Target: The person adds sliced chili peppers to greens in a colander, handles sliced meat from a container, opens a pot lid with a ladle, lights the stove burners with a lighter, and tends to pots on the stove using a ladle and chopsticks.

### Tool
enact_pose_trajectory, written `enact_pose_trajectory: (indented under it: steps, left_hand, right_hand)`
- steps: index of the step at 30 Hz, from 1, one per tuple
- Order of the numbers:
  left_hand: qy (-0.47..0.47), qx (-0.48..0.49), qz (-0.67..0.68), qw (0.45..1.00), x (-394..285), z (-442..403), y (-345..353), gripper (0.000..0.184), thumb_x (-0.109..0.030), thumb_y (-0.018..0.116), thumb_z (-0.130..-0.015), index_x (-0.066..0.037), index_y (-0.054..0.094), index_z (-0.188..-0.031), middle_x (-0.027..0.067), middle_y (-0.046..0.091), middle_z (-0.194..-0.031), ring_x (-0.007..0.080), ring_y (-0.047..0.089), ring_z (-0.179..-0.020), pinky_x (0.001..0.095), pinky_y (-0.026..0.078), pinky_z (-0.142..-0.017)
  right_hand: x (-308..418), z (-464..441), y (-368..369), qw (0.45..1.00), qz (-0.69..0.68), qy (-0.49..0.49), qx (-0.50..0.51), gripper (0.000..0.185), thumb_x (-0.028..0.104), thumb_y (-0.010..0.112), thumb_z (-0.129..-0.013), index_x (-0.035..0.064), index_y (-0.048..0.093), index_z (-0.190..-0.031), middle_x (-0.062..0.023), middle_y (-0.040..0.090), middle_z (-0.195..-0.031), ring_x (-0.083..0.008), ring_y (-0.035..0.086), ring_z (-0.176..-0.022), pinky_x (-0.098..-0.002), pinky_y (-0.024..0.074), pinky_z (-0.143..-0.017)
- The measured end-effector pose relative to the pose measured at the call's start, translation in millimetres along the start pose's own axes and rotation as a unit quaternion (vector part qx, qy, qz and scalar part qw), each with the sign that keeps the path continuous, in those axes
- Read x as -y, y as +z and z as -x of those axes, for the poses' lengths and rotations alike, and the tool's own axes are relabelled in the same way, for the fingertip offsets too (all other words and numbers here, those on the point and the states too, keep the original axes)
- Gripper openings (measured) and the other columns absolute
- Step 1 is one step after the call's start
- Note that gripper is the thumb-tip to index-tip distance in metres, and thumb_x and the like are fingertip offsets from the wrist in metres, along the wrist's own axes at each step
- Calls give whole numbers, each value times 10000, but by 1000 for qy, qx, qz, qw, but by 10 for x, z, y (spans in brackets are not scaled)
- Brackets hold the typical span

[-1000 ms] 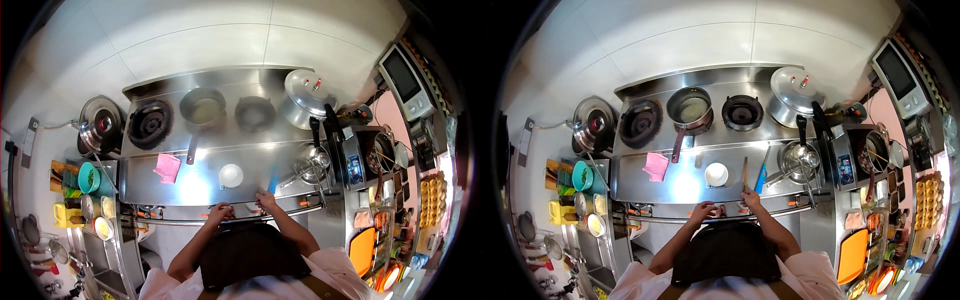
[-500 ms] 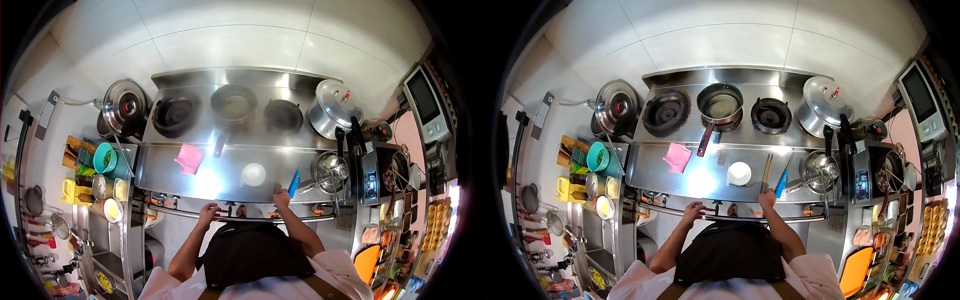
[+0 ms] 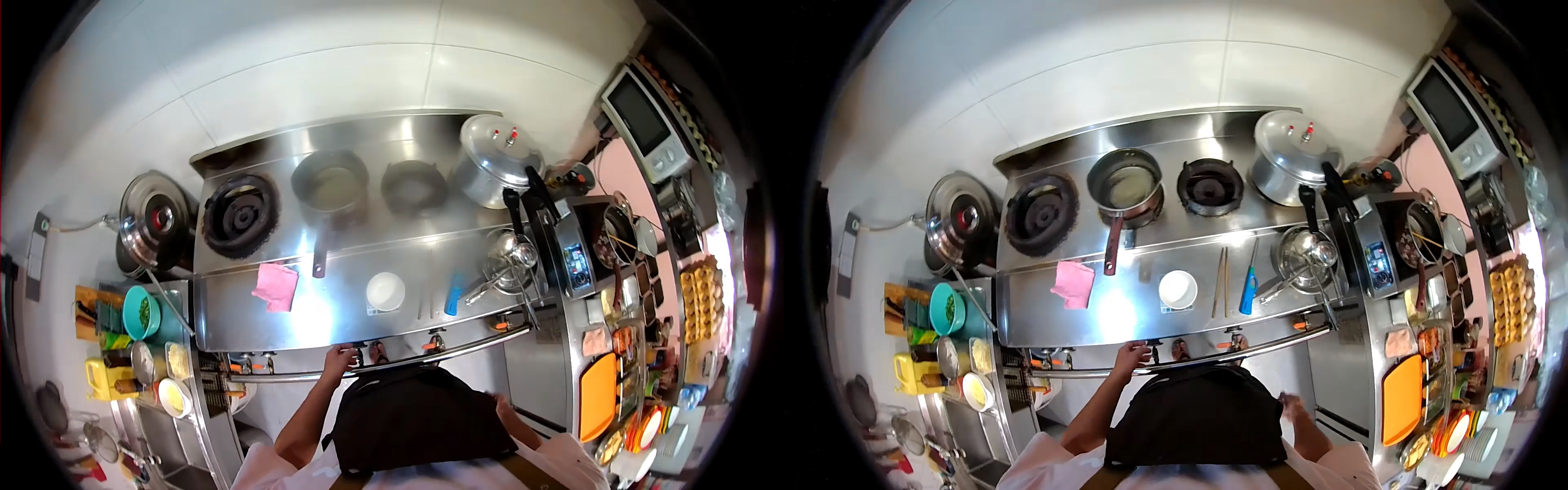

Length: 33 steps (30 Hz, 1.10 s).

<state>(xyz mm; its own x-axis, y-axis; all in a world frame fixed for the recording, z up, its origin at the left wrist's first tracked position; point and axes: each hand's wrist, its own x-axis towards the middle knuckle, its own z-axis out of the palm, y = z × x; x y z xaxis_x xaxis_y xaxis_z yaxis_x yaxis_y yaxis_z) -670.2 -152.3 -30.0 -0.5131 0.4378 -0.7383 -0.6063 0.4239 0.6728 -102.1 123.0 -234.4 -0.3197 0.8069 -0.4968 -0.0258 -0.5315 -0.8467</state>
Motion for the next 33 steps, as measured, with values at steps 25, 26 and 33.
enact_pose_trajectory:
  steps: [25,26,33]
  left_hand:
    - [-38,159,-98,982,-137,-100,808,302,-117,713,-842,-92,586,-1115,59,662,-953,186,649,-722,276,479,-560]
    - [-37,164,-87,982,-118,-88,851,279,-111,711,-844,-96,595,-1096,59,667,-947,182,651,-714,274,477,-555]
    - [2,211,-127,969,42,-93,1294,258,-151,682,-879,-90,598,-1115,69,682,-963,172,658,-702,269,504,-585]
  right_hand:
    - [903,2003,1147,890,347,278,-96,262,251,580,-899,-6,629,-897,-127,669,-775,-263,646,-650,-394,512,-579]
    - [899,1996,1114,892,345,277,-97,262,252,580,-898,-6,628,-895,-127,668,-773,-264,646,-649,-394,511,-579]
    - [856,1987,784,910,308,257,-103,263,255,585,-898,-5,625,-881,-130,663,-764,-265,642,-646,-395,505,-578]
